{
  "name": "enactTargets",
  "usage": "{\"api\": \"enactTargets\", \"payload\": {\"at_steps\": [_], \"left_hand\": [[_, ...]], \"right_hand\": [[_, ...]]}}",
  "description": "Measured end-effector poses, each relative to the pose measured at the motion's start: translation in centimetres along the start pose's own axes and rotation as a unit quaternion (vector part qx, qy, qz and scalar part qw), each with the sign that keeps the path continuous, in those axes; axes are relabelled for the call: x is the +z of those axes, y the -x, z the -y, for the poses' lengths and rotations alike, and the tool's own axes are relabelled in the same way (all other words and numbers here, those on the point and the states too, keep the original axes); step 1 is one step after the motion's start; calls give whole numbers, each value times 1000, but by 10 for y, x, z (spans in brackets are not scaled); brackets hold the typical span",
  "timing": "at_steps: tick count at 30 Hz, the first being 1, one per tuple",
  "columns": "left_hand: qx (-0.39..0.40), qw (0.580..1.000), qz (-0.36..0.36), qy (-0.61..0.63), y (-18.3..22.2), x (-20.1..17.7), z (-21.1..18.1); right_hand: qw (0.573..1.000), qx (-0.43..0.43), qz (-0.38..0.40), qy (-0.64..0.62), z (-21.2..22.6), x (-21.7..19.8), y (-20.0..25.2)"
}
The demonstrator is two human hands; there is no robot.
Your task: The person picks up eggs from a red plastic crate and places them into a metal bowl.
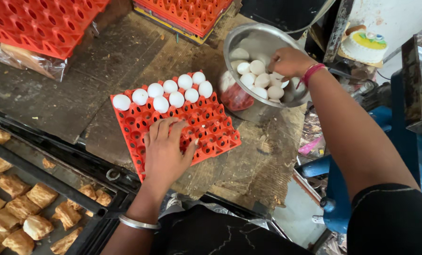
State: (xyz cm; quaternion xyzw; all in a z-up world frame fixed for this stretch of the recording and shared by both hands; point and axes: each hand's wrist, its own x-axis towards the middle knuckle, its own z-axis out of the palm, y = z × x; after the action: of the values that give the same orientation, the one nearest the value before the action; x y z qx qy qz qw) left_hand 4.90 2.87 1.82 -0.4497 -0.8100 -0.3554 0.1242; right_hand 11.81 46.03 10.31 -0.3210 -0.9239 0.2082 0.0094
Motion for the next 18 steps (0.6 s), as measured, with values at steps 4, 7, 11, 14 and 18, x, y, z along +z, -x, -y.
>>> {"api": "enactTargets", "payload": {"at_steps": [4, 7, 11, 14, 18], "left_hand": [[-1, 1000, 3, -15, -1, -1, -2], [2, 1000, -4, -4, 0, -2, -2], [4, 1000, -27, 12, 2, -3, 0], [18, 995, -62, 74, 1, -9, 5], [-53, 992, -94, 62, -13, -19, 24]], "right_hand": [[999, 23, 26, 12, 3, 8, 5], [996, 36, 19, 82, 9, 9, 12], [959, -35, 1, 282, 19, 5, 16], [947, -38, -70, 310, 47, -15, 37], [956, -138, -199, 164, 111, -28, 102]]}}
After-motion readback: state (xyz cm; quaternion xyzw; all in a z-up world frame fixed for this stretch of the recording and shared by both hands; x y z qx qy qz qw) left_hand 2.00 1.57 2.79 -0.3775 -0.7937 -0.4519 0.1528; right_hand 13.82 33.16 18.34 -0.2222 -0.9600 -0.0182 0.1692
